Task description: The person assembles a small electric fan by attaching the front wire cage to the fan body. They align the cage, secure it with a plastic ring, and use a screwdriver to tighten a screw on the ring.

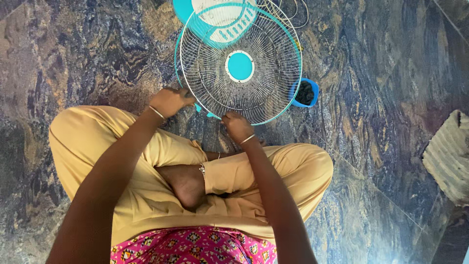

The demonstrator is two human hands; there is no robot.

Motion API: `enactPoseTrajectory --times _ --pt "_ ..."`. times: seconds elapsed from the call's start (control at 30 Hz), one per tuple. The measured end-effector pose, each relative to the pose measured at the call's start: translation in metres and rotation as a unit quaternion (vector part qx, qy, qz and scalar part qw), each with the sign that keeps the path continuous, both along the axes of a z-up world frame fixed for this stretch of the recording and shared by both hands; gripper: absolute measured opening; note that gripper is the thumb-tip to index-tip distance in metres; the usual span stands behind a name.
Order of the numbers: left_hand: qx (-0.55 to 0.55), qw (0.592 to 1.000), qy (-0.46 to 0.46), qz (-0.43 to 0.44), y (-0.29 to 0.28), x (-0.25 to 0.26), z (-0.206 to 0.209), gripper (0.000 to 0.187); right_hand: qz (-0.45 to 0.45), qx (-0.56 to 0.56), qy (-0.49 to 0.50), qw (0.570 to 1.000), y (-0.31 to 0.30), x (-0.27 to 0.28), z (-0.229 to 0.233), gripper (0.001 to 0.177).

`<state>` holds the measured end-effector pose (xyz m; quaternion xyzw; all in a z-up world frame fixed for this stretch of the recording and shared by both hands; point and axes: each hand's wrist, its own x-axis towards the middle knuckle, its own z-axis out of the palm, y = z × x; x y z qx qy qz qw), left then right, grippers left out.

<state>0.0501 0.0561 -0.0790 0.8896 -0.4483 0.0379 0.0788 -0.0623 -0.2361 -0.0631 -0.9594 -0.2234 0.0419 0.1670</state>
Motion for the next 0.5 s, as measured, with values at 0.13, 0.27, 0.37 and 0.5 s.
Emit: enactPoseTrajectory --times 0.13,0.27,0.37,0.5 --pt "-0.005 1.000 -0.008 0.007 0.002 -0.003 0.003 0.020 0.008 0.003 -0.012 1.000 -0.002 0.001 -0.005 0.015" --pt "0.002 1.000 -0.022 0.018 0.001 -0.004 -0.001 0.024 -0.005 -0.001 -0.007 1.000 -0.001 -0.001 -0.006 0.015" --pt "-0.011 0.999 -0.030 0.020 0.001 -0.004 -0.007 0.020 -0.006 -0.021 0.012 1.000 0.001 0.002 -0.007 0.014" --pt "0.005 1.000 0.005 0.031 -0.002 -0.005 -0.008 0.023 -0.001 -0.018 0.004 1.000 -0.001 0.001 -0.005 0.022"
